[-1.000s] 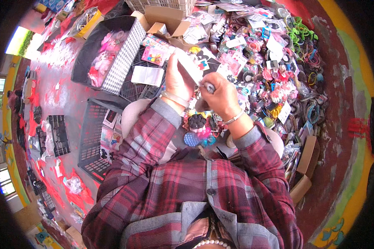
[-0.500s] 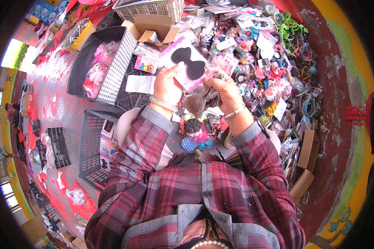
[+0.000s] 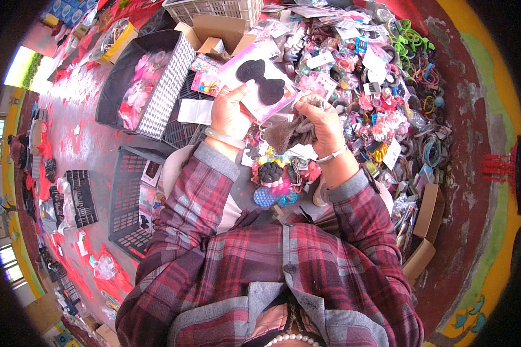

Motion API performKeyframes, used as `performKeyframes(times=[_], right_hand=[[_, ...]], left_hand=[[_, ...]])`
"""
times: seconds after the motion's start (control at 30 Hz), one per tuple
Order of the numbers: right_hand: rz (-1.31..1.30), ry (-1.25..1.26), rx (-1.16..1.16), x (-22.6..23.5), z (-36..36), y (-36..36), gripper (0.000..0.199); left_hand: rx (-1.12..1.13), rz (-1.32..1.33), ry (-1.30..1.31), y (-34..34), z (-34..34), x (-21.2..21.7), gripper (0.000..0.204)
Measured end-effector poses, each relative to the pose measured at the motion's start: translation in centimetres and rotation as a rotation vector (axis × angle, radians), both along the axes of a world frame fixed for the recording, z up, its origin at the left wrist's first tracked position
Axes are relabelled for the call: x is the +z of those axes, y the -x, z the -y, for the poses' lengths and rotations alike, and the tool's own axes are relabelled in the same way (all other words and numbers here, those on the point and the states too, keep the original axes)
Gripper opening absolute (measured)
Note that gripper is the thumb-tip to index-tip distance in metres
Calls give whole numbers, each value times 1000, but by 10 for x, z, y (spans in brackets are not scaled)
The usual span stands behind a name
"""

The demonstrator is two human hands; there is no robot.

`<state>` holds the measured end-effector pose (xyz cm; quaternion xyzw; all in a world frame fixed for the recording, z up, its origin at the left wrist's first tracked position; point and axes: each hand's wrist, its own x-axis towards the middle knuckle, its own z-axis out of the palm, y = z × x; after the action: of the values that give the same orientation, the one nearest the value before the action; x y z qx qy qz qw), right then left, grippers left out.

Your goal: The person picks up individual hair bows and accessories from a pile on the floor, places them onto cardboard backing cards, and sorts them into plastic bins.

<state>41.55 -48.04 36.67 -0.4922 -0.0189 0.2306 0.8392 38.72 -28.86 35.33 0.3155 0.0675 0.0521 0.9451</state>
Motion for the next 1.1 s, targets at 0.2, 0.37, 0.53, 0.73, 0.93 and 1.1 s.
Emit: performKeyframes(times=[0.2,0.37,0.53,0.73,0.93,1.1], right_hand=[[-6,198,-36,-3,1,-1,4],[-37,239,-76,-10,0,-1,6],[-67,285,-44,-16,1,-2,7],[48,429,0,-24,0,-3,11],[110,704,162,-42,-2,-9,12],[453,981,304,-34,-16,4,18]], left_hand=[[93,-36,-154,2,4,2,16],[209,-57,-225,2,12,6,9],[193,-74,-264,4,10,6,15],[201,-51,-328,4,4,1,11],[216,3,-574,11,4,-2,16],[127,36,-860,25,-3,-15,14]])
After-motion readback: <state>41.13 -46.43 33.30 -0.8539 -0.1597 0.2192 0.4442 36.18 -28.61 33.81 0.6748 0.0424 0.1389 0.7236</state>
